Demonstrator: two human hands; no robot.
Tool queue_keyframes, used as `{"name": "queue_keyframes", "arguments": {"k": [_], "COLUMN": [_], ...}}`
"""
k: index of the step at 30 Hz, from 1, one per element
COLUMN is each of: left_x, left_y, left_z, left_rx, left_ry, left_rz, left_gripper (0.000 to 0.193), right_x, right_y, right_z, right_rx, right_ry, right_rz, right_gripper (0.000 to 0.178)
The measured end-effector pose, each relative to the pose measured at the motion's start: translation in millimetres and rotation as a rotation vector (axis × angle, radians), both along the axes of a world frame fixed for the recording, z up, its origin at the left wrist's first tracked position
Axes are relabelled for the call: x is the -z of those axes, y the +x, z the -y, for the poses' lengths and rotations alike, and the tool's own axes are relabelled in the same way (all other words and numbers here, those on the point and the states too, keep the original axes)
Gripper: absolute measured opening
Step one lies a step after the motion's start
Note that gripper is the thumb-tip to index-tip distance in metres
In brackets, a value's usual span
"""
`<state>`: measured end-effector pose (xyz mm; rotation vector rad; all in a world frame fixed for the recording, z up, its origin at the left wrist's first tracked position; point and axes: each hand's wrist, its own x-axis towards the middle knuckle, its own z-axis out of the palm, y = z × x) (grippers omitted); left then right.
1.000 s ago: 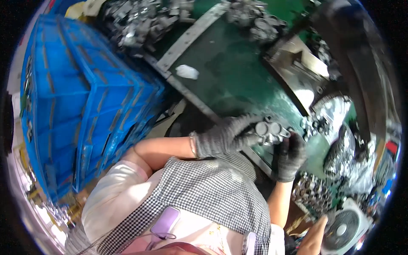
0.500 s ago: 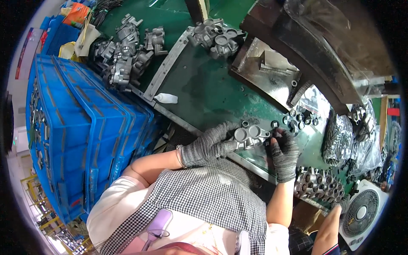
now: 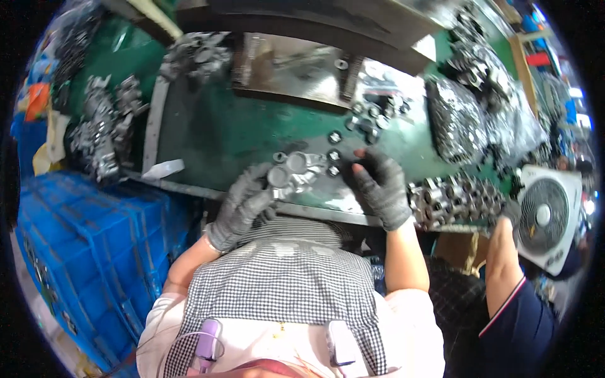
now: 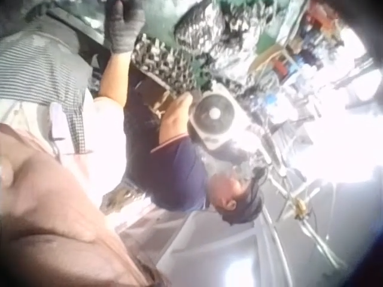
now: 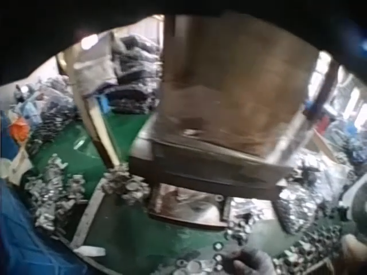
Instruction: Assembling small metal components using a production line press.
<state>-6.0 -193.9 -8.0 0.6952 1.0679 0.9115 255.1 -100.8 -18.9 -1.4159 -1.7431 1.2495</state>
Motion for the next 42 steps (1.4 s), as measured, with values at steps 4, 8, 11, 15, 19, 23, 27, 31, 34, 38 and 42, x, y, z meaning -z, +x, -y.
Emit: {"name": "queue_keyframes", "arguments": {"k": [4,8,11,15,19,23,27,31,34,38,42], "left_x": [7.2,7.6,10.5,9.2,5.4,13.5,12.6,5.1,4.5,15.0,15.8], "left_y": [1.3,2.8,2.4,3.9,3.3,-0.4,-1.7,0.4,0.1,0.7,3.9], "left_z": [2.3,1.1,2.9,2.9,1.5,2.8,2.2,1.3,0.5,4.6,5.1], "left_rx": [-0.107,-0.119,-0.104,-0.114,-0.113,-0.103,-0.058,-0.081,-0.04,-0.015,-0.018], "left_ry": [0.046,0.028,0.024,0.05,0.042,0.062,-0.007,0.042,0.143,0.285,0.361], "left_rz": [0.051,0.039,0.048,0.047,0.044,0.077,0.026,0.09,0.059,-0.051,-0.133], "left_gripper": [0.057,0.055,0.056,0.056,0.056,0.056,0.058,0.058,0.056,0.054,0.055], "right_x": [-4.4,-16.0,-25.2,-20.2,-20.4,-17.2,-15.4,-20.2,-39.2,-76.8,-69.5], "right_y": [-5.3,-16.0,-28.2,-34.2,-37.2,-32.3,-30.6,-30.3,-26.0,-61.4,-73.8], "right_z": [4.1,2.2,2.2,5.2,6.7,5.4,7.0,4.3,0.8,4.7,1.5], "right_rx": [-0.037,-0.143,-0.233,-0.222,-0.214,-0.231,-0.214,-0.176,0.016,-0.384,-0.553], "right_ry": [-0.139,0.023,0.158,0.253,0.298,0.337,0.32,0.265,0.263,0.246,0.361], "right_rz": [-0.094,0.243,0.484,0.606,0.636,0.558,0.533,0.541,0.237,0.384,0.339], "right_gripper": [0.023,0.024,0.028,0.034,0.032,0.032,0.032,0.032,0.031,0.031,0.033]}}
